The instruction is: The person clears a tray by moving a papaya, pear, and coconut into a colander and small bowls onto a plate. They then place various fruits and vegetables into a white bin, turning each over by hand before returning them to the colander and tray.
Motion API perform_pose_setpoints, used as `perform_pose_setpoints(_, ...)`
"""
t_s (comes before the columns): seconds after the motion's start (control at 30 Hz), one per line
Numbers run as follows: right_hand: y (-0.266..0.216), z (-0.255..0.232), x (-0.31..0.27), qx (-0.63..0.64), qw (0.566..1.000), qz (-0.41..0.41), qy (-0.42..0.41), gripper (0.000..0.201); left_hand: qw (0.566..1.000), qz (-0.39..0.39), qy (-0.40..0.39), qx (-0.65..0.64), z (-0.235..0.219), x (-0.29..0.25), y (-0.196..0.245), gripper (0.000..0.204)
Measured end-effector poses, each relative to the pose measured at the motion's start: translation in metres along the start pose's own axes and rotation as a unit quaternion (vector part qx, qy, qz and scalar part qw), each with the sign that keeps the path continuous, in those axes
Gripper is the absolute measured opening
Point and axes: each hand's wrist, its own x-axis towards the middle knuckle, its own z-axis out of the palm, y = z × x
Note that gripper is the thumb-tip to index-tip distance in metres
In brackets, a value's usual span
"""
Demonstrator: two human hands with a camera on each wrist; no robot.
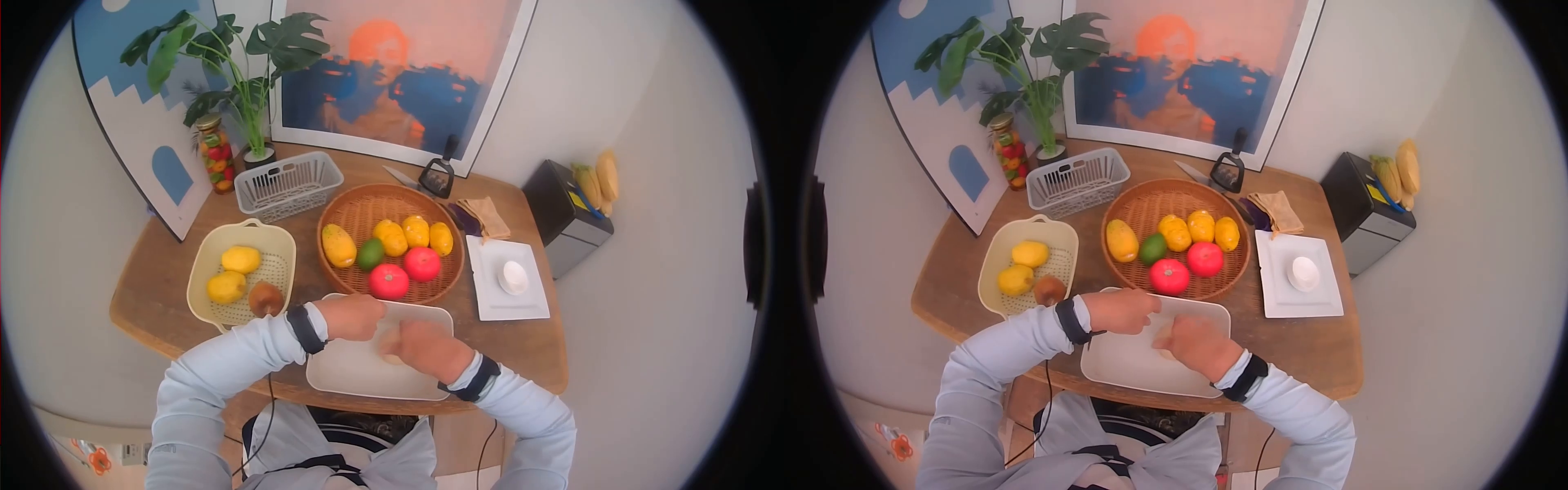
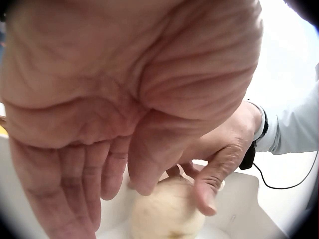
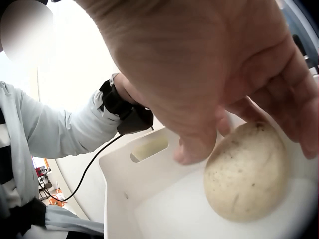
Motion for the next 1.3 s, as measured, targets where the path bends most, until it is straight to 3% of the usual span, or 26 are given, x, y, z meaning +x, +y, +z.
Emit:
perform_pose_setpoints(0.03, 0.003, -0.001, 0.001, -0.004, 1.0, 0.003, 0.023, 0.046, 1.0, 0.0, -0.001, 0.009, -0.001, -0.001, -0.001, 0.031)
perform_pose_setpoints(0.13, 0.015, 0.01, -0.006, -0.12, 0.946, -0.249, 0.171, 0.048, 1.0, 0.0, -0.002, 0.026, -0.001, -0.001, -0.006, 0.031)
perform_pose_setpoints(0.23, 0.01, 0.016, -0.003, -0.159, 0.964, -0.184, 0.11, 0.049, 1.0, -0.007, -0.005, 0.026, 0.003, 0.002, -0.007, 0.031)
perform_pose_setpoints(0.33, 0.016, 0.008, 0.014, -0.025, 0.999, -0.025, -0.027, 0.05, 1.0, -0.011, -0.006, 0.02, 0.002, -0.001, -0.001, 0.031)
perform_pose_setpoints(0.43, 0.004, 0.001, -0.004, -0.079, 0.993, -0.043, 0.071, 0.05, 1.0, -0.009, -0.008, 0.018, -0.001, -0.003, -0.002, 0.032)
perform_pose_setpoints(0.53, 0.0, -0.002, -0.018, -0.147, 0.97, -0.168, 0.101, 0.056, 1.0, -0.014, -0.009, 0.026, -0.001, -0.003, -0.005, 0.031)
perform_pose_setpoints(0.63, -0.005, 0.001, -0.01, -0.125, 0.986, -0.11, -0.008, 0.067, 1.0, -0.002, 0.002, 0.024, 0.003, -0.001, -0.004, 0.031)
perform_pose_setpoints(0.73, -0.005, 0.005, 0.001, -0.064, 0.996, -0.005, -0.063, 0.075, 1.0, 0.011, -0.004, 0.025, 0.002, 0.001, 0.0, 0.032)
perform_pose_setpoints(0.83, 0.001, 0.008, -0.002, -0.066, 0.991, -0.104, 0.048, 0.066, 0.999, -0.004, -0.022, 0.029, -0.007, -0.005, 0.005, 0.033)
perform_pose_setpoints(0.93, -0.004, 0.006, -0.001, -0.153, 0.958, -0.235, 0.057, 0.056, 1.0, -0.007, -0.003, 0.02, -0.006, -0.005, 0.0, 0.032)
perform_pose_setpoints(1.03, -0.006, 0.006, 0.012, -0.02, 0.998, -0.039, -0.047, 0.062, 1.0, -0.013, 0.002, 0.024, 0.001, -0.002, -0.007, 0.032)
perform_pose_setpoints(1.1, -0.004, -0.004, 0.017, -0.046, 0.994, 0.031, -0.099, 0.063, 1.0, -0.022, 0.002, 0.012, 0.0, -0.007, -0.006, 0.032)
perform_pose_setpoints(1.17, -0.002, -0.008, 0.011, -0.075, 0.994, 0.027, -0.075, 0.063, 1.0, -0.013, 0.0, 0.014, 0.0, -0.01, -0.012, 0.032)
perform_pose_setpoints(1.23, -0.002, -0.005, -0.004, -0.103, 0.993, -0.05, 0.02, 0.063, 1.0, -0.009, 0.005, 0.014, 0.003, -0.009, -0.017, 0.031)
perform_pose_setpoints(1.3, -0.001, -0.007, -0.008, -0.148, 0.978, -0.144, -0.023, 0.064, 1.0, -0.011, 0.015, 0.013, 0.008, -0.006, -0.021, 0.031)
